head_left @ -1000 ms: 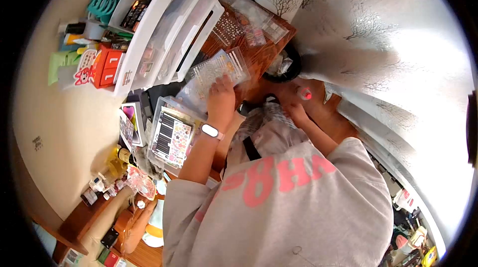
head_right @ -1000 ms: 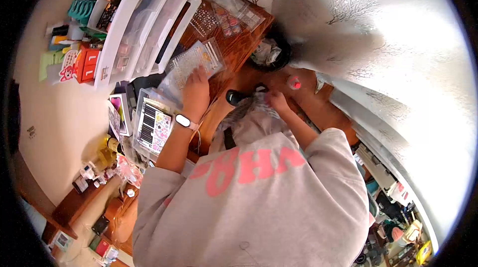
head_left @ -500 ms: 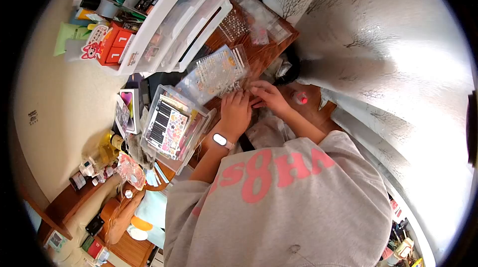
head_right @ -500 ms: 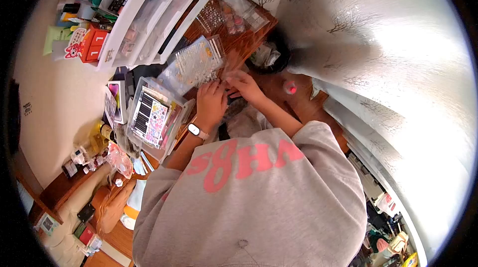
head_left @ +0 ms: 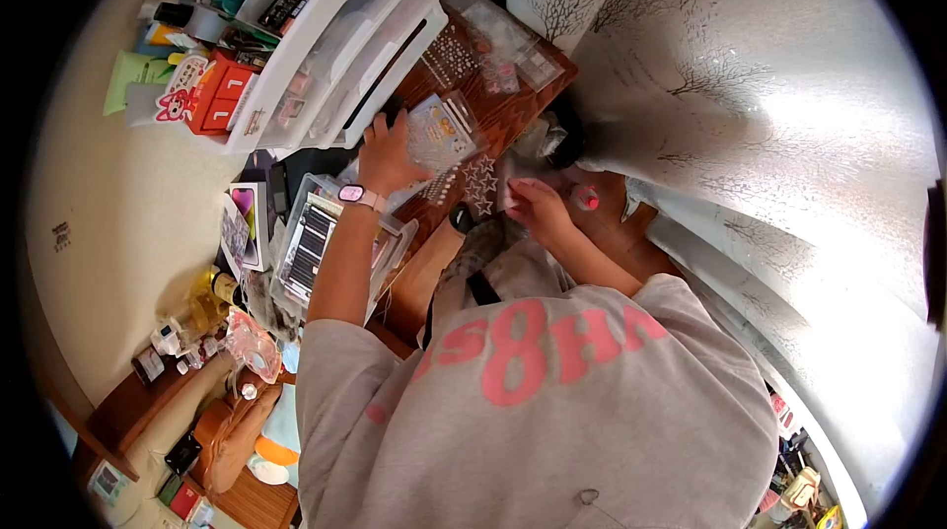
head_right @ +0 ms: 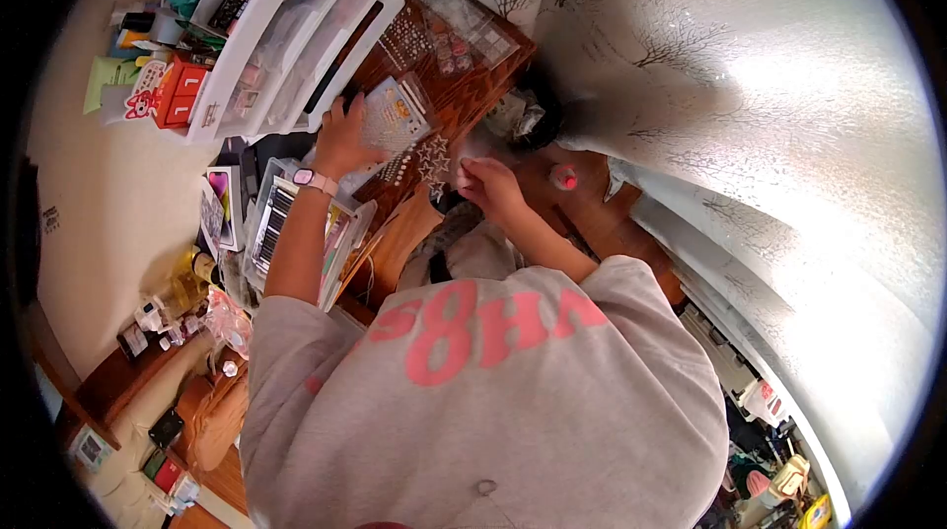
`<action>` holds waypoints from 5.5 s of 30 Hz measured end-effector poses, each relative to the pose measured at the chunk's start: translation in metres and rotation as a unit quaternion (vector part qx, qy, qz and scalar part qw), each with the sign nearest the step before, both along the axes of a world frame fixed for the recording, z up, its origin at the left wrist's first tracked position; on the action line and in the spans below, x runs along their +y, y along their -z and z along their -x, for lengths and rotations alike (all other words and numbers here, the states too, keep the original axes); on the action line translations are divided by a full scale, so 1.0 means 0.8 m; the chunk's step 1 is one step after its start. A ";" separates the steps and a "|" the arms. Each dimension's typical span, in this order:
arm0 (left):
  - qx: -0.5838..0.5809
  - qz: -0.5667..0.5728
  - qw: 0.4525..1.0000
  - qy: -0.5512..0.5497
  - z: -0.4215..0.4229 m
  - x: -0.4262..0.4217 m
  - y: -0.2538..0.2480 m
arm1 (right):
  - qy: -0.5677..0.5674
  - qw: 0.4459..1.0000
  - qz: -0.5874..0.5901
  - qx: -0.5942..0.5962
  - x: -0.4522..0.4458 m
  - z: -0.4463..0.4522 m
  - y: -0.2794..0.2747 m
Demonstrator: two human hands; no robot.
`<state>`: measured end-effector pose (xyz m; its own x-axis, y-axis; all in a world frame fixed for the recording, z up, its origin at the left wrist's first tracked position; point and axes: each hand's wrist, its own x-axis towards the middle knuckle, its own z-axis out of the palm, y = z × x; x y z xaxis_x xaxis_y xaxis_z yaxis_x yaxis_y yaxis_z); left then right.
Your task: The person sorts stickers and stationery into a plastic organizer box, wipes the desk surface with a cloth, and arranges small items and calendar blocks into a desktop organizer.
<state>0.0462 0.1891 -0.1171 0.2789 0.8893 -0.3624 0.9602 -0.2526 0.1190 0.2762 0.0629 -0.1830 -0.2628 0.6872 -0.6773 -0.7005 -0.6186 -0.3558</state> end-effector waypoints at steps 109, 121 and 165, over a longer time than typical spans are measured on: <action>-0.078 -0.384 0.894 -0.217 0.377 -0.173 -0.035 | -0.312 0.468 -0.639 -0.525 -0.016 0.310 -0.085; -0.032 -0.426 0.892 -0.146 0.366 -0.149 -0.113 | -0.229 0.832 -0.463 -0.204 -0.001 0.268 -0.157; -0.092 -0.195 0.973 -0.084 0.281 -0.197 -0.064 | -0.290 0.957 -0.010 -0.022 -0.052 0.206 -0.157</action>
<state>-0.1783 0.0312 -0.0657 0.1455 0.9879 0.0544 0.9633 -0.1540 0.2200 0.1118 0.0214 -0.0573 -0.5759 0.4473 -0.6843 -0.2248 -0.8914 -0.3935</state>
